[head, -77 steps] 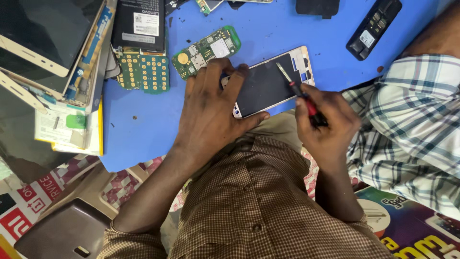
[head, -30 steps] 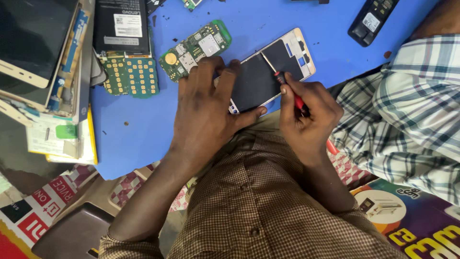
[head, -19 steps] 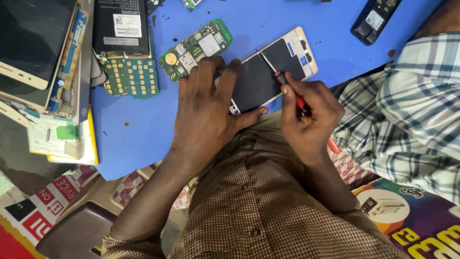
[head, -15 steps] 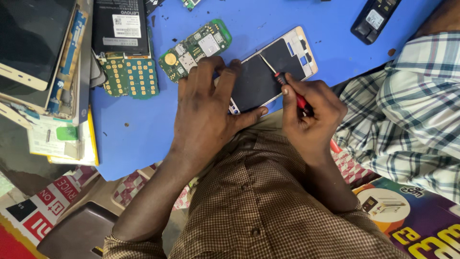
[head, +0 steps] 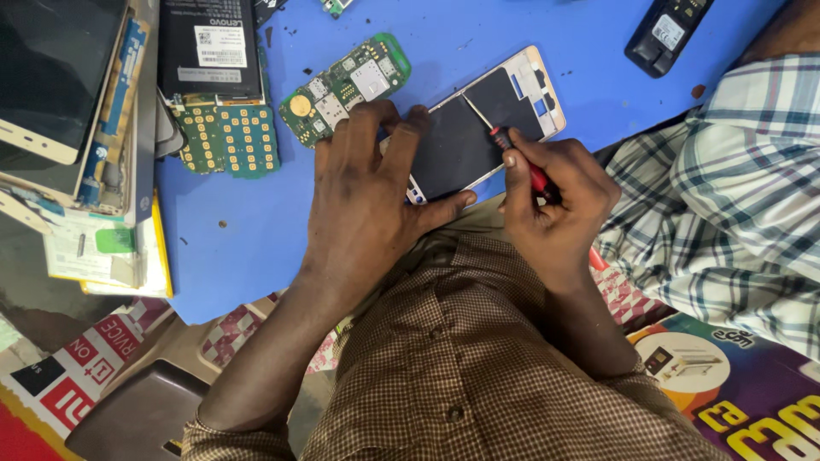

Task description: The person uses a screwdriver to pry and separate the screen assembly from the frame of a white smartphone. They work along the edges and corners, gradually lifting the display while holding the device with the other hand.

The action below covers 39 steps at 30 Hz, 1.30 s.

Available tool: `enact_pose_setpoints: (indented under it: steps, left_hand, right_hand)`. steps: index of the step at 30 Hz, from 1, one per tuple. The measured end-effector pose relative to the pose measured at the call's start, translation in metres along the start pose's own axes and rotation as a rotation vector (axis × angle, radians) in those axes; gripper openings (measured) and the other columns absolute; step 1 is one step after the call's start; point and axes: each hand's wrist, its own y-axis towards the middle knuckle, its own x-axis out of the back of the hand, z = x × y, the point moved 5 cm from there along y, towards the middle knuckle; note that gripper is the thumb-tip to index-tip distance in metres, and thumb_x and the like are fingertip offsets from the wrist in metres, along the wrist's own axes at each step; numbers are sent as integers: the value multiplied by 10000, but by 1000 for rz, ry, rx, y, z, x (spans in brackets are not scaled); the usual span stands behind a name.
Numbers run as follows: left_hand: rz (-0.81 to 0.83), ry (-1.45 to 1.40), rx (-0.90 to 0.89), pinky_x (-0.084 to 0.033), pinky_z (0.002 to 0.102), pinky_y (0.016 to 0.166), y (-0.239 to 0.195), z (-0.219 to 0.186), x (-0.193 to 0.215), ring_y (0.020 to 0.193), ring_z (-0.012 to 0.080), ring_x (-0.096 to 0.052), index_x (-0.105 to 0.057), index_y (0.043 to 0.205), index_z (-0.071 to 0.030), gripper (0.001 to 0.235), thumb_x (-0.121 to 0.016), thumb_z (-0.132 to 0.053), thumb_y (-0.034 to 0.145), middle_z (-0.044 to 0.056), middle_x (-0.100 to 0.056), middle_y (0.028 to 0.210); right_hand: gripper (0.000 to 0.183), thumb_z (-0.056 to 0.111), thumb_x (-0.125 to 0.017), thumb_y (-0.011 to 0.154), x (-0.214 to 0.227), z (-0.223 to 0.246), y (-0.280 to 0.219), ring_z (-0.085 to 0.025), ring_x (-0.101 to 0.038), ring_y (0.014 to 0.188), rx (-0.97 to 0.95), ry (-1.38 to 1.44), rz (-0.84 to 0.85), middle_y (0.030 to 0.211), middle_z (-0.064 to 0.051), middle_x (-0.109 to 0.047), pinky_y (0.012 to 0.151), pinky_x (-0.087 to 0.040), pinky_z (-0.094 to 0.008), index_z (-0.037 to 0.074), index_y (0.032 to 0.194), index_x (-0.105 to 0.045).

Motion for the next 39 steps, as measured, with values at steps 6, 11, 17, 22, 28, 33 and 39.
enact_pose_setpoints:
  steps: [6, 11, 17, 22, 28, 33, 39]
  left_hand:
    - [-3, 12, -11, -425, 437, 854, -1, -1, 0, 978, 266, -545, -603, 1323, -17, 782, -838, -577, 831, 125, -531, 1200]
    - [20, 6, 9, -427, 439, 845, -1, 1, -1, 957, 261, -546, -609, 1300, -20, 786, -858, -576, 805, 126, -535, 1191]
    - [-30, 0, -20, -435, 439, 897, 0, -1, 1, 1043, 277, -562, -600, 1317, -23, 771, -855, -555, 820, 140, -524, 1249]
    - [1, -3, 1, -430, 446, 871, -1, 1, -1, 996, 271, -555, -607, 1319, -18, 780, -839, -574, 824, 141, -530, 1232]
    - [6, -8, 4, -430, 447, 881, -2, 1, 0, 1012, 279, -555, -606, 1326, -24, 777, -838, -576, 832, 133, -529, 1230]
    - [-8, 6, -3, -431, 451, 887, -1, 1, 1, 1022, 281, -557, -605, 1314, -31, 773, -846, -572, 818, 136, -525, 1235]
    - [5, -8, 9, -432, 445, 881, -1, -1, -1, 1016, 275, -558, -612, 1299, -37, 755, -854, -564, 816, 132, -525, 1228]
  right_hand:
    - [150, -47, -714, 1050, -2, -1, -1, -86, -654, 640, -10, 55, 8, 948, -109, -684, 547, -449, -205, -23, 1196, -730]
    - [145, -49, -702, 1054, -3, 0, 0, -88, -674, 650, -20, 88, 14, 955, -108, -677, 534, -454, -195, -35, 1197, -720]
    - [127, -38, -717, 1059, -2, 2, 3, -93, -676, 653, 26, 71, 25, 942, -100, -674, 517, -455, -181, -37, 1186, -718]
    - [104, -40, -692, 1079, -4, 1, -1, -90, -690, 689, -57, 82, 7, 973, -98, -665, 553, -497, -187, -43, 1183, -705]
    - [101, -42, -690, 1061, -3, 0, 0, -86, -668, 675, -100, 97, 20, 975, -105, -646, 550, -493, -194, -59, 1158, -713]
    - [84, -40, -689, 1086, -3, -1, 1, -85, -689, 741, -57, 141, 37, 1014, -99, -655, 560, -540, -172, -51, 1168, -706]
    - [99, -45, -741, 1054, 0, -4, 0, -67, -615, 643, 7, 43, 17, 951, -91, -671, 567, -434, -191, -40, 1152, -728]
